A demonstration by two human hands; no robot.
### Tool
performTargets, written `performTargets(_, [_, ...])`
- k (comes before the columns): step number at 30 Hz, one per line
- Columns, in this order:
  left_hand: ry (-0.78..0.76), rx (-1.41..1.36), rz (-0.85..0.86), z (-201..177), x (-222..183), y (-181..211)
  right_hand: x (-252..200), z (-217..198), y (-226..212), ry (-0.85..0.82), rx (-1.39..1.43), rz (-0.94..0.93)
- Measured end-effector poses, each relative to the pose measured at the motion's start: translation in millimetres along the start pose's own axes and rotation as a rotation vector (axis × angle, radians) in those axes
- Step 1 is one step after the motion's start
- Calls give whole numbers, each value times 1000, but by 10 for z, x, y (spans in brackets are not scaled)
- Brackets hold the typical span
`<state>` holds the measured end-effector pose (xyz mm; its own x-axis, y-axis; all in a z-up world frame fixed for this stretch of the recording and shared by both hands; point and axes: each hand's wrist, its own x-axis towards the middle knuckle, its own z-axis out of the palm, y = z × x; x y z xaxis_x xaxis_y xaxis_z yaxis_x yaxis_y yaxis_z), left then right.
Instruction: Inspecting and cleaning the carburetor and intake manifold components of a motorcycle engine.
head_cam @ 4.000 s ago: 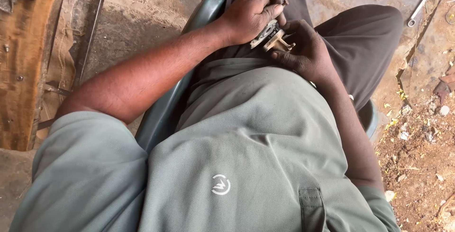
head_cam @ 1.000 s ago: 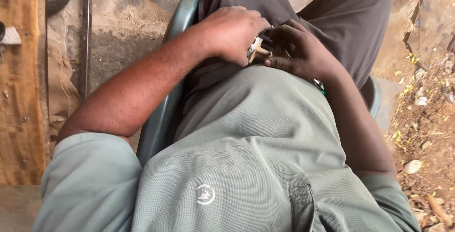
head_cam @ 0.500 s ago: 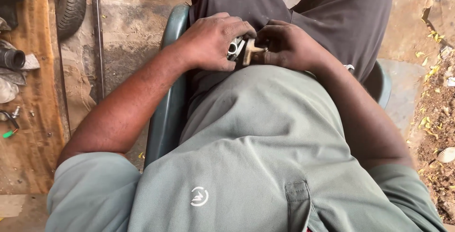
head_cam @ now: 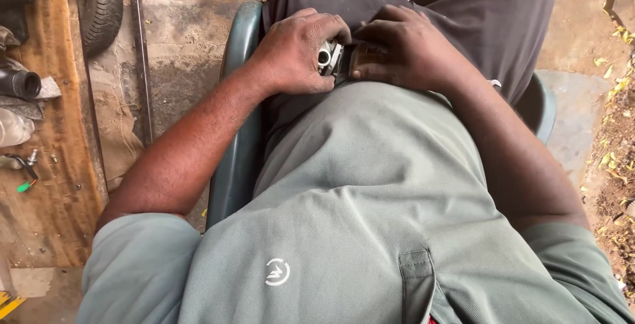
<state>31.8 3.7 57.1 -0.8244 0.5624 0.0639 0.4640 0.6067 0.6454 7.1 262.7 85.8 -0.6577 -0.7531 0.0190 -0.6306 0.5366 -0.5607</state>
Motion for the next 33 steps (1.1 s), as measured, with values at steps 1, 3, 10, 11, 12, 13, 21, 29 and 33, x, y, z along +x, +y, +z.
performTargets(1, [-3, 1, 2, 0, -5, -20, 32, 12, -23, 3, 1, 3])
performTargets(3, [28, -63, -46, 2, -13, -53, 96, 27, -68, -86, 70, 69])
performTargets(10, [59, -187, -77, -18, 2, -127, 233, 153, -68, -91, 11, 22])
performTargets(11, [53, -222, -87, -29, 0, -119, 249, 171, -65, -52, -9, -28])
performTargets(12, [48, -258, -99, -38, -6, -111, 265, 190, -62, -15, -29, -78])
performTargets(13, [51, -258, -99, -47, -11, -158, 274, 199, -62, -17, -31, -81])
performTargets(21, [31, -857, -96, -158, -35, -351, 337, 40, -69, -162, 290, 115])
performTargets(29, [60, -973, -158, -125, -23, -456, 278, -99, -90, -112, 1042, 228])
performTargets(33, [114, -938, -162, 0, 27, -558, 493, 33, -270, -44, 880, 363])
